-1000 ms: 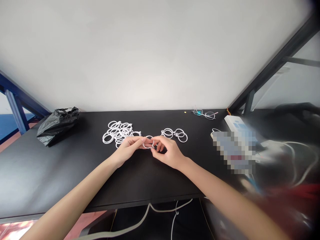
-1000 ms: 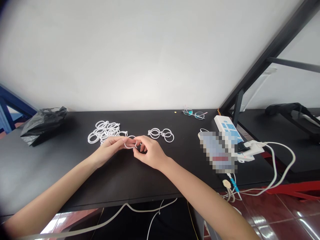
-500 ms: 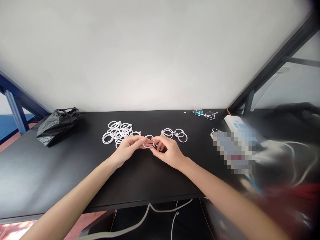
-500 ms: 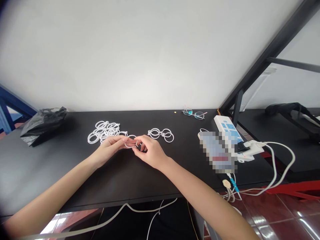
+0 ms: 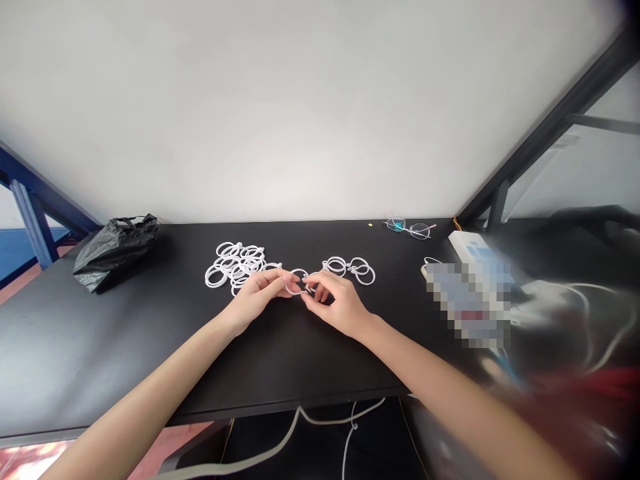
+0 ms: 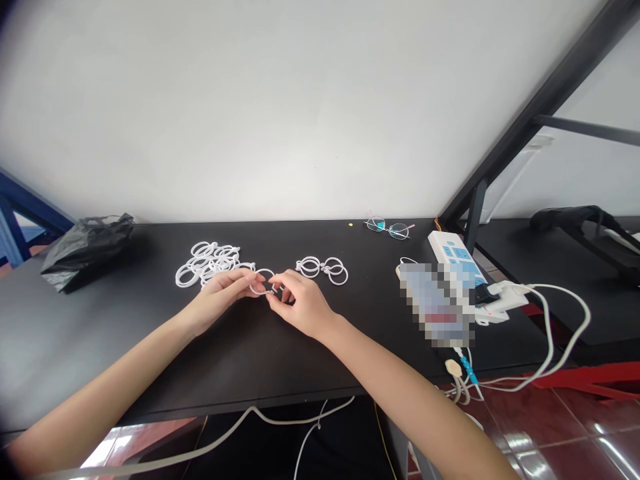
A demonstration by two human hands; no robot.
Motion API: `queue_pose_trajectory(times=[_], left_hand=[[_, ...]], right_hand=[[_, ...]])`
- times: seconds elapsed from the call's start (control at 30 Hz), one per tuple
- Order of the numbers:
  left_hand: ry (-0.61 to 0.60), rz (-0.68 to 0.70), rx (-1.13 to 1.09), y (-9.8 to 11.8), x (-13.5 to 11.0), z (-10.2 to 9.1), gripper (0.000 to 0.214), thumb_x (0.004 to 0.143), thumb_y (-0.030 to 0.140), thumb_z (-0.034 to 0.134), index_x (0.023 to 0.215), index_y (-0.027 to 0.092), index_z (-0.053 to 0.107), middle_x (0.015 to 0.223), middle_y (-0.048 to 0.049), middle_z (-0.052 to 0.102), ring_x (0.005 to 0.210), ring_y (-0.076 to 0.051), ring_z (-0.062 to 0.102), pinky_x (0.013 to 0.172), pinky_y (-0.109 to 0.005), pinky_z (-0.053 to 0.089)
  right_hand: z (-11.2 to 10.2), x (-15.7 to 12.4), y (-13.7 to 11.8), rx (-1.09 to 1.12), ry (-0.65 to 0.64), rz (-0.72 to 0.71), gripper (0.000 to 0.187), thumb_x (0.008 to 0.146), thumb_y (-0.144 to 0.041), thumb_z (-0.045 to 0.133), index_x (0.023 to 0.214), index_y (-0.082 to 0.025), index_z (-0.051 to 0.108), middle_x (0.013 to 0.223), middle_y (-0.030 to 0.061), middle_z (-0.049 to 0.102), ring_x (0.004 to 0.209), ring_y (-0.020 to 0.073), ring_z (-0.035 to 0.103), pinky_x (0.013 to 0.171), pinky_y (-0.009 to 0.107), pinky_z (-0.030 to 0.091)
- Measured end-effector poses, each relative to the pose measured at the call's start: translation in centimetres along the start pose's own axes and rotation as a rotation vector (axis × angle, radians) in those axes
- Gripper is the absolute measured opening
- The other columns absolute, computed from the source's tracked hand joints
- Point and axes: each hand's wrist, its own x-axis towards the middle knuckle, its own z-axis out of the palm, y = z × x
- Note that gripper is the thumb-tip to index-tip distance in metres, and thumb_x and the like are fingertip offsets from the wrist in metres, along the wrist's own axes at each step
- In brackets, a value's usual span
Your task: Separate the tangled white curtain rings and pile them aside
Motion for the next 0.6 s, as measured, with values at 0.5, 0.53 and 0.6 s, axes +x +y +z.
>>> queue_pose_trajectory(times=[0.5,0.53,0.6], left_hand=[[0.01,0.015,0.11,0.61,-0.06,0.5,0.039,0.089,0.049,0.061,0.112,0.018,0.066,0.087,-0.0041,0.068,0.088,-0.019,0.065,0.089,-0.036,0.053],[0.004,0.017,0.114,0.61,-0.06,0.53,0.039,0.088,0.049,0.061,0.112,0.018,0.066,0.087,-0.0042,0.068,0.088,-0.019,0.065,0.089,-0.036,0.053],[-0.008,0.017,0.118,0.63,-0.07,0.57,0.039,0.088,0.05,0.061,0.111,0.018,0.066,0.087,-0.0044,0.068,0.088,-0.019,0.065,0.088,-0.036,0.054]], right_hand=[[0.04,-0.05,0.06,0.002,0.001,-0.019,0.014,0.085,-0.018,0.062,0.099,-0.019,0.061,0.088,0.0026,0.063,0.058,0.0084,0.058,0.054,0.022,0.051],[0.04,-0.06,0.03,0.001,-0.001,-0.017,0.013,0.085,-0.018,0.062,0.098,-0.019,0.061,0.088,0.0028,0.063,0.058,0.0085,0.059,0.054,0.022,0.051],[0.05,-0.08,-0.03,0.0,-0.004,-0.011,0.013,0.085,-0.018,0.062,0.098,-0.019,0.061,0.089,0.0029,0.063,0.059,0.0088,0.059,0.054,0.022,0.051]])
